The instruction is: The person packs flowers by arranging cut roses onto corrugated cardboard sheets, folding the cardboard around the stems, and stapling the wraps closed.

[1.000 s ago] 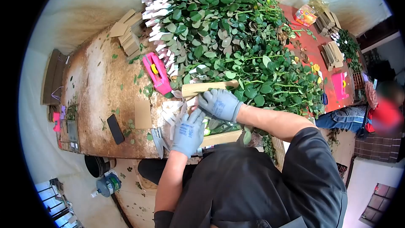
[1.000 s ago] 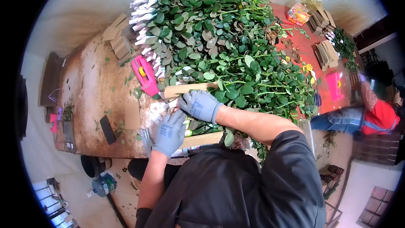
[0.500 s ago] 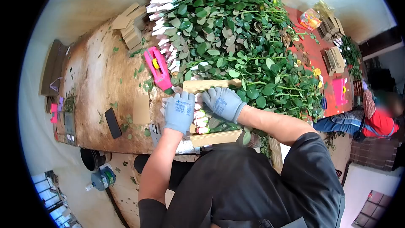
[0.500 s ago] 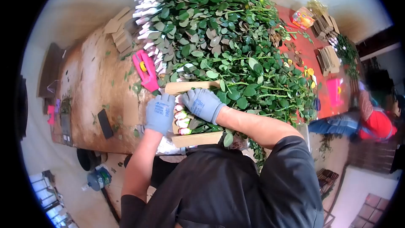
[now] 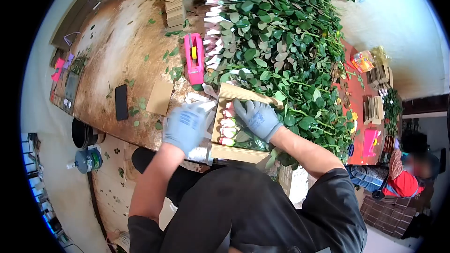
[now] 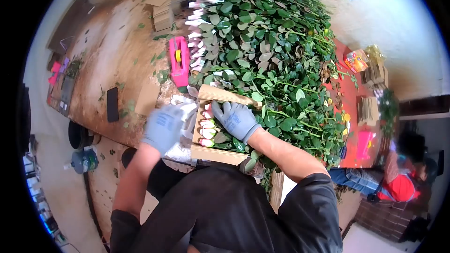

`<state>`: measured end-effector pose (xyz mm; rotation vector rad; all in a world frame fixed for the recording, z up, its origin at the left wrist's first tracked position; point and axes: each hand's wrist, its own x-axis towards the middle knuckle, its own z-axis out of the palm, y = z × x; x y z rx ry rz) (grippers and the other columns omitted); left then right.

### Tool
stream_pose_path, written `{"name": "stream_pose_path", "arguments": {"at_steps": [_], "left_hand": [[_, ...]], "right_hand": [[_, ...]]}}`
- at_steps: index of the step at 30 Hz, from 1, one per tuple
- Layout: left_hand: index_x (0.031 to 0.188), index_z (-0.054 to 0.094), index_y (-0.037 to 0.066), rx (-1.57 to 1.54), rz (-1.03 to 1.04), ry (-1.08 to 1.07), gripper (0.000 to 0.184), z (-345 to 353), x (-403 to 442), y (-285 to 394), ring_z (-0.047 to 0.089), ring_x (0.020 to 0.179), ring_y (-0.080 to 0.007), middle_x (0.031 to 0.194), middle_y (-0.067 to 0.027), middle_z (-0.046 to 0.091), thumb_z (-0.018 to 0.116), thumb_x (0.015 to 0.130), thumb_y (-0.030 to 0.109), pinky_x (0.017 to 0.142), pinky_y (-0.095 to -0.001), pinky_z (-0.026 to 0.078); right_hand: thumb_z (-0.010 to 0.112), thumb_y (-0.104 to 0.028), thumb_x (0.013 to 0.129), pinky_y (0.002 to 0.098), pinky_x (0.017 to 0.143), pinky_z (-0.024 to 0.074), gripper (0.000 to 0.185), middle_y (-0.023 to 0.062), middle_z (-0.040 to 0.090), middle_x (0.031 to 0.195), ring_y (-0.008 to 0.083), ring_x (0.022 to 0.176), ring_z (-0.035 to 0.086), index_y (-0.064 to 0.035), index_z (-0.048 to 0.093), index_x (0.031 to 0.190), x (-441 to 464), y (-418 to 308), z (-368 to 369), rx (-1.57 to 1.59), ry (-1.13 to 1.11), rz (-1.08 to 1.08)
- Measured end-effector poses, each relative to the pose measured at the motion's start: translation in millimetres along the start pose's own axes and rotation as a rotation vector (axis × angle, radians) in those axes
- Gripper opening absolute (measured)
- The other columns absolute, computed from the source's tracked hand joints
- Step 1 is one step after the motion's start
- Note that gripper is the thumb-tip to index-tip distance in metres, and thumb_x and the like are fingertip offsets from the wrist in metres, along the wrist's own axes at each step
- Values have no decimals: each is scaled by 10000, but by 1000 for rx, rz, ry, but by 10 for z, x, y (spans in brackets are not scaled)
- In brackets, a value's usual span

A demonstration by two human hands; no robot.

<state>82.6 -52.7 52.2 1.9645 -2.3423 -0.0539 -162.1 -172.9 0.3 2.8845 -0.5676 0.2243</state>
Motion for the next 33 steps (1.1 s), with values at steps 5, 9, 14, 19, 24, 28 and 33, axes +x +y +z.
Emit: {"name": "stream_pose_path", "arguments": {"at_steps": [5, 9, 14, 19, 24, 28, 33], "left_hand": [[1270, 666, 85, -277, 168, -3, 395, 210, 5, 629, 576, 1091, -255, 1319, -68, 623, 636, 906, 235, 950, -408, 470], [1248, 688, 78, -197, 94, -34, 366, 341, 13, 698, 548, 1134, -251, 1296, -61, 637, 590, 938, 245, 888, -431, 484], [1257, 687, 75, -285, 53, -70, 374, 418, -10, 685, 558, 1112, -258, 1286, -49, 642, 620, 928, 239, 978, -424, 455], [1248, 707, 86, -675, 22, 51, 357, 474, -53, 444, 579, 1218, -309, 1310, -81, 668, 652, 911, 190, 977, -427, 488], [1107, 739, 47, -594, -337, 291, 264, 578, -263, -398, 646, 1106, -360, 1138, -152, 719, 705, 905, 213, 977, -451, 504], [1239, 664, 41, -275, -663, 108, 447, 868, -328, -1083, 576, 1186, -389, 1248, -196, 642, 751, 876, 285, 1024, -472, 471], [1422, 493, 55, -100, -802, -99, 804, 1277, -242, -1391, 506, 1256, -424, 1379, -218, 536, 807, 784, 430, 1054, -505, 446]], "right_hand": [[561, -163, 928, 387, 505, 526, 529, 115, 608, 897, 255, 686, 643, -26, 495, 1435, -49, -77, -8, -9, -81, 15], [664, -325, 864, 411, 667, 537, 674, 97, 596, 934, 266, 797, 624, -44, 496, 1454, -46, -103, 31, -54, -157, 17], [683, -325, 848, 439, 745, 535, 705, 122, 602, 1072, 300, 938, 615, -58, 489, 1471, 53, -102, 6, 7, -236, 14], [673, -347, 897, 456, 770, 536, 662, 129, 606, 1150, 317, 997, 631, -153, 489, 1502, 72, -150, -107, 102, -257, 122], [587, -171, 907, 418, 715, 524, 524, 106, 613, 1027, 287, 935, 638, -117, 556, 1427, 72, -207, -405, 102, -314, 213], [646, -208, 887, 408, 733, 528, 470, 83, 624, 1025, 269, 934, 649, -120, 597, 1345, 74, -303, -756, 206, -164, 279], [725, -148, 883, 425, 680, 527, 330, 89, 651, 910, 309, 806, 659, -96, 659, 1202, 7, -267, -1137, 388, 160, 471]]}}
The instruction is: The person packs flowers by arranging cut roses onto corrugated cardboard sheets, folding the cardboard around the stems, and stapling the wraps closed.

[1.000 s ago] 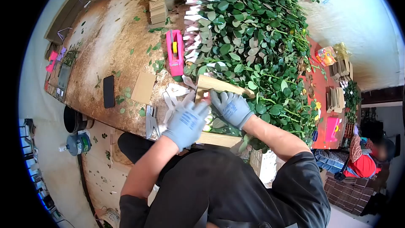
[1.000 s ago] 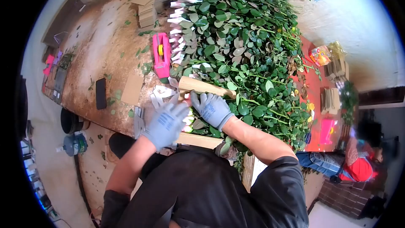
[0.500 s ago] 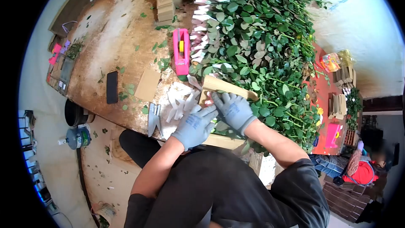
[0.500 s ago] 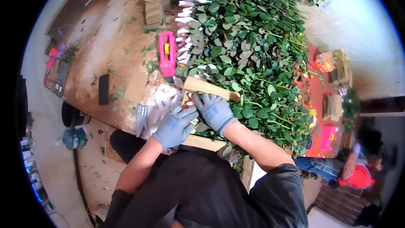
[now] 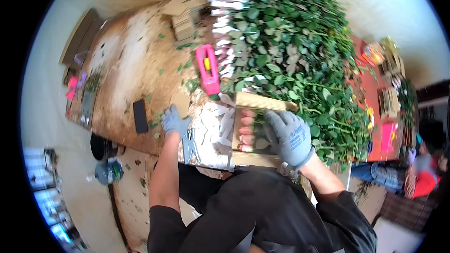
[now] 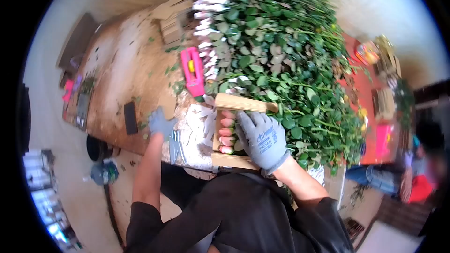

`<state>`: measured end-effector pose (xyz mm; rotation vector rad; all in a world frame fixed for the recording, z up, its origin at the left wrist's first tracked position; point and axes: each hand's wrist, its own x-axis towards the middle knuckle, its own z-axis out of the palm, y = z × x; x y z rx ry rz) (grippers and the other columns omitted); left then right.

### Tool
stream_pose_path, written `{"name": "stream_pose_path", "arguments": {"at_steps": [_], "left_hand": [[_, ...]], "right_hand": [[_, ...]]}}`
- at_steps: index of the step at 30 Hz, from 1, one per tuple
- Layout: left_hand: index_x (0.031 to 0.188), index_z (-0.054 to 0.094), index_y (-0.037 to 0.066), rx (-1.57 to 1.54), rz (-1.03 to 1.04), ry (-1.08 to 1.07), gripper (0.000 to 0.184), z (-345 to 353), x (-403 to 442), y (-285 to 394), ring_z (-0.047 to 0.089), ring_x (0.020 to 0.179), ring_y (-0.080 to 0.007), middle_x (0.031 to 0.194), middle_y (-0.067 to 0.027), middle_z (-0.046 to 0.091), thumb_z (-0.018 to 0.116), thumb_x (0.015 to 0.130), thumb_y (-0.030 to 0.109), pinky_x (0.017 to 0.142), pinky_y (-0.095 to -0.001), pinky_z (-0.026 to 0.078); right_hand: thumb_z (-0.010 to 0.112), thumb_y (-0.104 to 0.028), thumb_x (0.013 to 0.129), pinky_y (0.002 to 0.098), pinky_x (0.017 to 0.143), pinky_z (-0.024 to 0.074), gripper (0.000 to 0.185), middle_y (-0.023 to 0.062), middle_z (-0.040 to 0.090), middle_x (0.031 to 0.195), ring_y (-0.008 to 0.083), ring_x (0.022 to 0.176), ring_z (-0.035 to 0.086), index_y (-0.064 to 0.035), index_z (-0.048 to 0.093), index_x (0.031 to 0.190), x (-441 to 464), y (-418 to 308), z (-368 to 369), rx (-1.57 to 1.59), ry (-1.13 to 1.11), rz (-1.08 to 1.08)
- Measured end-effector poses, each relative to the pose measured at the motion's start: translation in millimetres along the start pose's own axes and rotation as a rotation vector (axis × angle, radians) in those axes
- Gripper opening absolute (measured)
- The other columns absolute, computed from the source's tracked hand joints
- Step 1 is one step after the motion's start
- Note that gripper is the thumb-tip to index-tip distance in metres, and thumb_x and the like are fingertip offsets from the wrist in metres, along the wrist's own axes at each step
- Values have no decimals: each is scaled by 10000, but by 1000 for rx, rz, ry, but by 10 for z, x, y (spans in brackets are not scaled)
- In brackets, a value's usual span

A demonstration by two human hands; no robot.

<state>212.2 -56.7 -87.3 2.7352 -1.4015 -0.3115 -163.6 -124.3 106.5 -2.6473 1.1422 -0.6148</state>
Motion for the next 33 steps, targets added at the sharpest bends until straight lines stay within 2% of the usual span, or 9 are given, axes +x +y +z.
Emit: {"name": "stream_pose_path", "arguments": {"at_steps": [11, 16, 18, 19, 21, 22, 26, 28, 33], "left_hand": [[1514, 388, 65, -176, -160, 32, 992, -348, -45, 137, 450, 1321, -450, 1422, -229, 482, 868, 710, 394, 1105, -516, 414], [1526, 362, 9, -586, 450, 85, 1137, -881, -909, 758, 456, 1322, -410, 1355, -256, 462, 973, 602, 265, 1090, -510, 429], [1496, 402, -1, -541, 630, 97, 1106, -1122, -1458, 1216, 470, 1286, -401, 1352, -242, 462, 978, 603, 307, 1075, -508, 430], [1475, 436, 2, -516, 691, 121, 1068, -1159, -1643, 1366, 472, 1272, -397, 1349, -234, 477, 969, 620, 358, 1074, -511, 419], [1485, 421, 5, -570, 752, 63, 1112, -1003, -1795, 1431, 466, 1268, -414, 1377, -227, 412, 976, 597, 377, 1054, -516, 431], [1435, 491, -1, -651, 763, 12, 993, -971, -1825, 1428, 500, 1230, -394, 1344, -218, 488, 952, 637, 368, 1028, -496, 449], [1218, 670, 1, -637, 833, -104, 564, -955, -1629, 1342, 616, 1074, -360, 1144, -173, 674, 851, 784, 312, 968, -442, 492], [1199, 679, -6, -573, 823, -146, 516, -1036, -1502, 1377, 624, 1077, -371, 1159, -187, 666, 822, 815, 308, 957, -448, 507], [1199, 702, 36, -410, 926, -85, 435, -940, -1235, 1596, 620, 1181, -369, 1277, -169, 671, 800, 830, 243, 1035, -444, 485]], "right_hand": [[726, -114, 873, 403, 669, 548, 276, 95, 671, 895, 301, 765, 673, -77, 674, 1141, -106, 59, -141, 64, 178, 87], [656, -296, 1006, 357, 764, 574, 369, 125, 695, 991, 206, 867, 709, -40, 607, 1268, -269, -152, 445, 741, -73, 247], [634, -269, 1027, 308, 847, 566, 418, 105, 699, 1027, 205, 933, 698, -15, 563, 1351, -245, -223, 450, 818, -443, 376], [658, -336, 1006, 381, 789, 558, 422, 206, 708, 1019, 287, 862, 701, 16, 613, 1235, -349, -306, 619, 1183, -204, 462], [645, -303, 1015, 374, 752, 565, 378, 184, 729, 973, 262, 830, 708, 26, 630, 1201, -472, -145, 862, 1095, -55, 604], [630, -283, 1021, 369, 732, 568, 351, 166, 743, 941, 251, 799, 718, 24, 653, 1189, -366, -70, 562, 1020, -276, 771], [669, -336, 983, 354, 708, 561, 385, 162, 745, 891, 213, 777, 720, 32, 718, 1085, -360, 388, 598, 890, -406, 828], [678, -382, 957, 409, 744, 566, 423, 203, 742, 878, 295, 812, 734, 34, 734, 1011, -315, 439, 616, 850, -568, 840], [649, -407, 950, 502, 833, 546, 447, 305, 708, 929, 454, 930, 697, 33, 732, 946, -264, 351, 840, 482, -377, 604]]}}
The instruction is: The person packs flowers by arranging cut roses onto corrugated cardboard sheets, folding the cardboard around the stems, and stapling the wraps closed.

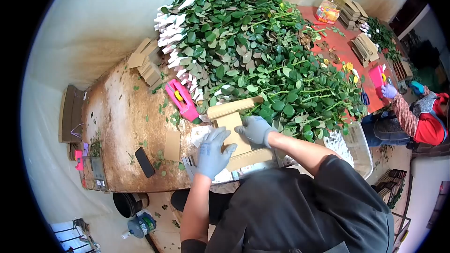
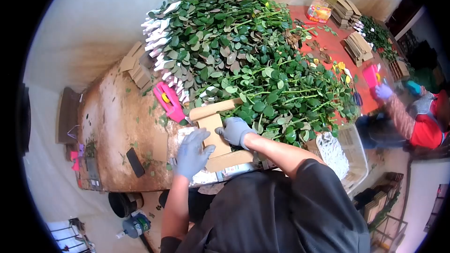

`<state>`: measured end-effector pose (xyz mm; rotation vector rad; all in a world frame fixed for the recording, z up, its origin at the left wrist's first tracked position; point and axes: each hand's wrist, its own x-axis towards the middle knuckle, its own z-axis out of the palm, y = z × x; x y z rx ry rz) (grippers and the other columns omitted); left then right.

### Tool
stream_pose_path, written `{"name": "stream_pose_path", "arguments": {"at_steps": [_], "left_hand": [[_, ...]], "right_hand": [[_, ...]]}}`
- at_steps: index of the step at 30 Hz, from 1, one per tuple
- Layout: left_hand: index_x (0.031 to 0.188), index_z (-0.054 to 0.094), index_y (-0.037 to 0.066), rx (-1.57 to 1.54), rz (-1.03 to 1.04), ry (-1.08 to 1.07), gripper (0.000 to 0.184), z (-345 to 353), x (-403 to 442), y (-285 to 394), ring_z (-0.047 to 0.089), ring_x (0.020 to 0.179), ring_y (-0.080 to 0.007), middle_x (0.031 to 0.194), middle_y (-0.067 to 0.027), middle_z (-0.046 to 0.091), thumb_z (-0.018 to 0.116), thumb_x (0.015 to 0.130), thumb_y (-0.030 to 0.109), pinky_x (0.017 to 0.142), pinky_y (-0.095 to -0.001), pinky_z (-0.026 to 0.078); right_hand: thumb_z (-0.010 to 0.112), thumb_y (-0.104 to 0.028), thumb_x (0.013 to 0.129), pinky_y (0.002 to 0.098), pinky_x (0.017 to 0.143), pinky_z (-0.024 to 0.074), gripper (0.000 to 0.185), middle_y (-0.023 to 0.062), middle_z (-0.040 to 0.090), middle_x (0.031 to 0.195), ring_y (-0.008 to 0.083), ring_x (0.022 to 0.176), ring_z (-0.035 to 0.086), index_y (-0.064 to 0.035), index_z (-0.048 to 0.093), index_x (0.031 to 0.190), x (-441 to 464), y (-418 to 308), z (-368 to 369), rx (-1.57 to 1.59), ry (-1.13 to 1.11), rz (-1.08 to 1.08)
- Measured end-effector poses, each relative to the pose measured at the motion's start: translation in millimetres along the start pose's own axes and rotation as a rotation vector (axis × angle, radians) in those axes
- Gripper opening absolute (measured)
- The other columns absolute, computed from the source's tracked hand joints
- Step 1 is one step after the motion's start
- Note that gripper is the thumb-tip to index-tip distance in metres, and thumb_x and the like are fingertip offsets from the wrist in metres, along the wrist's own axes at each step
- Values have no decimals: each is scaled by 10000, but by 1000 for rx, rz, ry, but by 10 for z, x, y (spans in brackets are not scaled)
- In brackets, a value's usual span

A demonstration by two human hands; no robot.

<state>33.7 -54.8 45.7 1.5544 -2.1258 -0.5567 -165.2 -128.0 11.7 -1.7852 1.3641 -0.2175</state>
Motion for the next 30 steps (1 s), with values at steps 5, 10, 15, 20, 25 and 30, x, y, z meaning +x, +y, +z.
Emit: {"name": "stream_pose_path", "arguments": {"at_steps": [5, 10, 15, 20, 25, 30], "left_hand": [[1318, 661, 67, 82, -20, -132, 565, 155, 28, -99, 552, 1297, -368, 1452, -121, 587, 818, 817, 274, 1091, -446, 454], [1354, 641, 83, 122, 8, -122, 628, 190, -1, -131, 554, 1283, -362, 1471, -115, 572, 843, 789, 270, 1082, -444, 462], [1327, 643, 71, 143, 8, -98, 622, 232, 12, -129, 545, 1282, -354, 1454, -108, 564, 845, 771, 262, 1076, -458, 464], [1205, 677, 40, 193, -35, -173, 526, 207, 62, -64, 530, 1288, -351, 1402, -96, 548, 841, 765, 276, 1035, -468, 483], [1144, 681, 26, 155, 18, -120, 483, 267, 86, -127, 558, 1238, -369, 1346, -107, 551, 856, 749, 241, 981, -465, 520], [1278, 660, 35, 111, -62, -205, 587, 244, 103, -143, 575, 1225, -364, 1364, -152, 563, 844, 734, 157, 1027, -440, 496]], "right_hand": [[630, -403, 959, 502, 848, 548, 474, 311, 710, 936, 454, 943, 701, 60, 727, 939, -27, 18, 55, 37, 37, 66], [614, -398, 973, 491, 847, 557, 457, 289, 722, 959, 433, 934, 710, 44, 729, 966, -32, -47, -16, -48, -47, 62], [614, -275, 951, 445, 786, 577, 281, 182, 704, 1035, 343, 937, 708, -58, 610, 1128, -302, -281, -60, -400, 172, -142], [731, -260, 827, 441, 869, 543, 443, 143, 637, 1235, 321, 1121, 612, -39, 586, 1183, -216, -107, 117, -447, 277, -492], [736, -250, 815, 438, 881, 513, 491, 125, 629, 1244, 304, 1143, 579, -51, 586, 1238, -133, -52, 142, -482, 289, -510], [702, -201, 829, 419, 862, 489, 436, 136, 617, 1251, 302, 1129, 577, -42, 576, 1215, -140, -79, 126, -512, 248, -500]]}}
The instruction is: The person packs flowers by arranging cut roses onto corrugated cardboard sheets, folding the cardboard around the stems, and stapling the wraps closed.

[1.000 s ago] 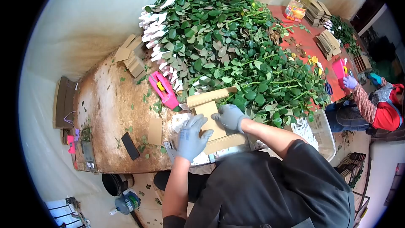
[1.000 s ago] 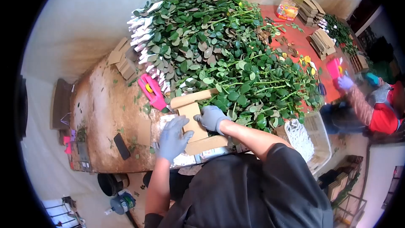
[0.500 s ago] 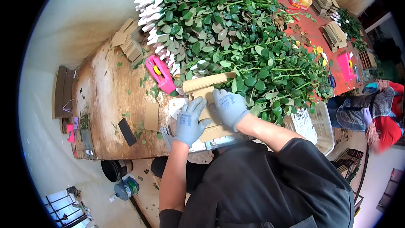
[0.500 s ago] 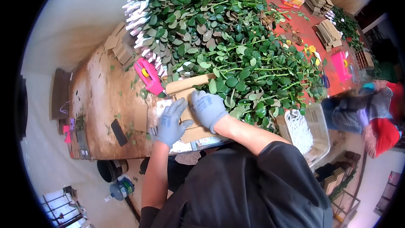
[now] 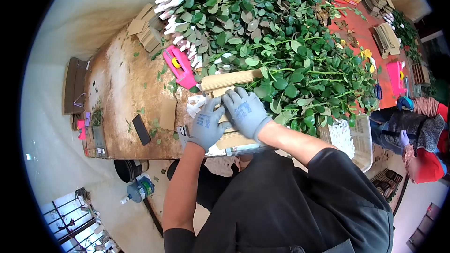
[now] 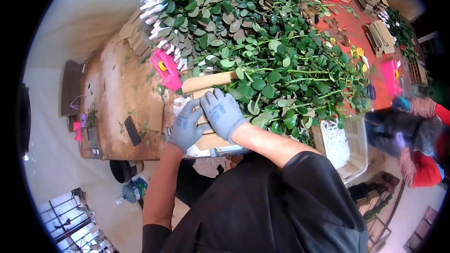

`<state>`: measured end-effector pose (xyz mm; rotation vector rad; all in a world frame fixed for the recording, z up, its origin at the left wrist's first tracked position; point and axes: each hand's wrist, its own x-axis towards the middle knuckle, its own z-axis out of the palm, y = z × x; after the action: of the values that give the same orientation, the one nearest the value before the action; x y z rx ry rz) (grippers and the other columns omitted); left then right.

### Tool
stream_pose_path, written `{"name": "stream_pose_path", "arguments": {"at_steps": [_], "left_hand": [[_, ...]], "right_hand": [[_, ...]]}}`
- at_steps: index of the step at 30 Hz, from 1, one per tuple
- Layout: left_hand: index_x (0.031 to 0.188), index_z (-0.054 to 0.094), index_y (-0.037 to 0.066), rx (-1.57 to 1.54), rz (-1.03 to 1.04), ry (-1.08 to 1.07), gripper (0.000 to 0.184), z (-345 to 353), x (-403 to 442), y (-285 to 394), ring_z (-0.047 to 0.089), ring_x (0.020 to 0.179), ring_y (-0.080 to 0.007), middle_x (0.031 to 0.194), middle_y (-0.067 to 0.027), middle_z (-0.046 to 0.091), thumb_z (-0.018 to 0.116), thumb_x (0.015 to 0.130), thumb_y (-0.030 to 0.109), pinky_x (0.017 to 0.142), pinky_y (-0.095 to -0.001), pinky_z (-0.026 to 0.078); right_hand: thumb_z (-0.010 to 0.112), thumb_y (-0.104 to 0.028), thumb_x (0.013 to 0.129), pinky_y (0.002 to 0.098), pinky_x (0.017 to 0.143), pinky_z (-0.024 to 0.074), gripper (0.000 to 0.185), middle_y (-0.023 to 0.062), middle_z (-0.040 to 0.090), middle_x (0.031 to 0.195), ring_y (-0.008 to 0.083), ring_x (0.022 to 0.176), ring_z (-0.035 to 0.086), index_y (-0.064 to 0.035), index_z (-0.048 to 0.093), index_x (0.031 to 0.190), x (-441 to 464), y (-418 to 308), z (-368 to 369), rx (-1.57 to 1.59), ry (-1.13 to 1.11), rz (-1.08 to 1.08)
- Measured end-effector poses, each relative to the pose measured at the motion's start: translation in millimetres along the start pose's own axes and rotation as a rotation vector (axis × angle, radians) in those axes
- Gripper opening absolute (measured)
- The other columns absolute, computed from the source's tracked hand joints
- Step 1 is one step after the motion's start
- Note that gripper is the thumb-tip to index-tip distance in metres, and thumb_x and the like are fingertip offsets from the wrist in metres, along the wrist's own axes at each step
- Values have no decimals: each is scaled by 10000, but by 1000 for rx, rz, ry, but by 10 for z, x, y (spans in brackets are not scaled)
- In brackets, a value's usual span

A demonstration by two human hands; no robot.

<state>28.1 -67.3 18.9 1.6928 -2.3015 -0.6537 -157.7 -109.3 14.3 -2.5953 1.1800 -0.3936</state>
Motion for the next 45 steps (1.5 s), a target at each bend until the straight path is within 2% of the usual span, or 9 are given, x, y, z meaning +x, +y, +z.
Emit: {"name": "stream_pose_path", "arguments": {"at_steps": [9, 14, 18, 21, 25, 31, 34, 39, 45], "left_hand": [[1288, 679, 114, 119, 112, 52, 598, -78, 67, 36, 595, 1194, -336, 1353, -97, 583, 836, 721, 222, 988, -444, 516], [1282, 676, 97, 139, 174, 49, 617, -117, 103, -12, 597, 1159, -310, 1309, -94, 595, 843, 720, 287, 955, -441, 513], [1257, 694, 80, 98, 170, 46, 633, -159, 148, -1, 631, 1098, -337, 1245, -138, 632, 862, 681, 283, 902, -443, 540], [1252, 690, 68, 111, 199, 24, 657, -203, 166, -12, 627, 1068, -340, 1225, -130, 631, 866, 669, 315, 888, -448, 537], [1274, 671, 83, 95, 231, 37, 646, -167, 117, -100, 611, 1095, -345, 1255, -123, 613, 858, 683, 263, 925, -463, 519], [1332, 622, 114, 203, 366, 77, 666, 29, 84, -404, 563, 1195, -329, 1339, -103, 562, 820, 697, 157, 1004, -445, 481], [1346, 599, 75, -76, 188, -4, 621, 66, 54, -482, 555, 1207, -364, 1355, -128, 545, 742, 742, 56, 1035, -439, 473], [817, 664, -20, -130, 348, 0, 68, 6, 18, -610, 563, 1215, -382, 1449, -120, 509, 618, 773, -44, 1010, -438, 511], [875, 660, -27, -524, 356, 48, 99, 104, 53, -820, 567, 1274, -347, 1461, -110, 564, 561, 868, -28, 1047, -410, 492]], "right_hand": [[599, -239, 884, 527, 1087, 409, 495, 168, 521, 1419, 361, 1360, 471, -57, 571, 1343, -890, -211, 109, 14, 100, -374], [595, -240, 890, 547, 1086, 418, 464, 173, 525, 1394, 363, 1334, 492, -59, 590, 1317, -788, -200, 153, -79, 143, -275], [606, -236, 855, 504, 1032, 465, 443, 165, 590, 1206, 331, 1207, 564, -17, 620, 1239, -777, -213, -83, -92, 115, -299], [601, -196, 833, 398, 811, 471, 237, 62, 557, 863, 232, 837, 559, -49, 673, 1004, -789, -272, -202, -98, 101, -357], [606, -221, 836, 373, 725, 427, 122, 63, 568, 837, 227, 814, 554, -102, 633, 849, -568, -199, -440, -78, -87, -331], [588, -216, 881, 422, 709, 444, 132, 74, 616, 880, 247, 848, 600, -111, 662, 912, -167, -17, -557, -238, -255, -189], [589, -270, 908, 437, 721, 460, 171, 84, 641, 905, 260, 860, 626, -125, 678, 924, 35, 106, -399, -317, -340, -150], [615, -402, 935, 462, 751, 508, 282, 120, 698, 924, 309, 863, 681, -141, 723, 923, 249, 157, -224, -257, -353, -51], [631, -409, 922, 499, 735, 519, 300, 155, 716, 921, 354, 832, 692, -120, 713, 921, 301, 106, -156, -241, -392, 34]]}}
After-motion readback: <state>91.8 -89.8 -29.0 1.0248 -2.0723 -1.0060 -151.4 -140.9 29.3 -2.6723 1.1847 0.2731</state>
